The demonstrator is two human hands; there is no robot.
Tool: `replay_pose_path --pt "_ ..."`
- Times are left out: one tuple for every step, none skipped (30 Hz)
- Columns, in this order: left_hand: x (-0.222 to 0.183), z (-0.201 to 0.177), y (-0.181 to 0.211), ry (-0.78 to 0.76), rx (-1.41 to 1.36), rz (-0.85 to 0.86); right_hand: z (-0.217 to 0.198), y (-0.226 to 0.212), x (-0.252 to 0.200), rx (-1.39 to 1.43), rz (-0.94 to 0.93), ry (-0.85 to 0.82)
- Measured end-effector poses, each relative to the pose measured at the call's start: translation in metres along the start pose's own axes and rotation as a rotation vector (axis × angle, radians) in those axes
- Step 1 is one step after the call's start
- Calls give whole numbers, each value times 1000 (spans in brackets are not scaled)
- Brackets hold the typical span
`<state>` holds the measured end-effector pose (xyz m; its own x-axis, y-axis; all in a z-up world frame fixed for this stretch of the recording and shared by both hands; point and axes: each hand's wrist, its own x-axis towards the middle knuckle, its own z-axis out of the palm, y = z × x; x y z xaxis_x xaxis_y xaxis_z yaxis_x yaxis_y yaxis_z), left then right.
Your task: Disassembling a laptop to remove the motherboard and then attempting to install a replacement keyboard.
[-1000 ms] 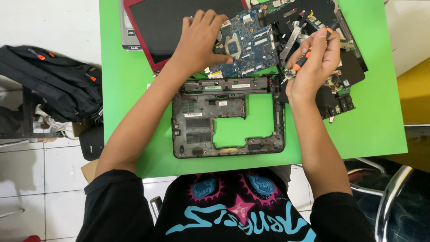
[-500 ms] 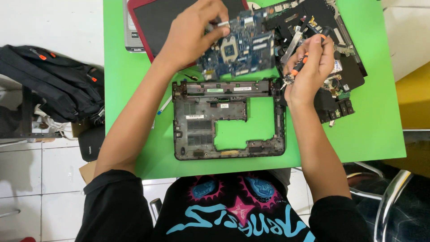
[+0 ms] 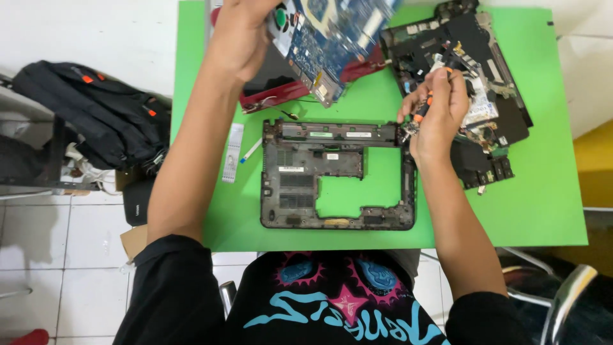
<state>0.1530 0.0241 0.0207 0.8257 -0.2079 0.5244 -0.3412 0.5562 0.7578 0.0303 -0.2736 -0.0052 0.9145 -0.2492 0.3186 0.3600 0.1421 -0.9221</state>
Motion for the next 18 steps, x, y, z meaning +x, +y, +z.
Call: replay_pose_path --pt "1 -3 -1 5 10 7 0 3 0 8 -2 -10" --pt "3 -6 -2 57 -157 -84 1 5 0 16 21 5" --pt "5 -8 -4 107 -327 -174 0 7 1 21 41 22" --pt "7 -11 -3 108 -320 -165 1 6 -1 28 36 15" --pt "8 -14 -2 135 -512 -241 2 5 -1 17 34 8" --pt "10 -17 -1 161 -705 -316 4 4 -2 7 32 1" --pt "8 -18 4 160 -699 -303 3 6 -2 13 24 -10" --pt "6 -19 9 -66 -827 -277 3 7 -2 12 36 -10" --pt "1 -20 13 -292 -947 -245 2 9 -3 11 53 -10" --pt "-1 -17 21 -290 -938 -235 5 8 -3 16 50 -21" --pt "-4 -12 26 -260 -961 -243 5 7 -4 3 62 -17" --pt "-6 -7 29 -229 -983 -252 5 7 -4 -10 74 -13" --pt "-7 -2 28 -230 -989 -254 5 9 -4 -15 75 -9" --pt "-7 3 26 -253 -1006 -278 5 12 -3 2 85 -12" --pt "-5 8 24 -278 -1022 -303 4 15 -1 20 94 -13" --pt "-8 20 28 -282 -1027 -306 4 13 -5 16 92 -8" --pt "-9 30 34 -337 -1037 -318 6 12 -5 12 90 -27" --pt "-10 41 40 -393 -1045 -331 8 10 -6 7 87 -46"
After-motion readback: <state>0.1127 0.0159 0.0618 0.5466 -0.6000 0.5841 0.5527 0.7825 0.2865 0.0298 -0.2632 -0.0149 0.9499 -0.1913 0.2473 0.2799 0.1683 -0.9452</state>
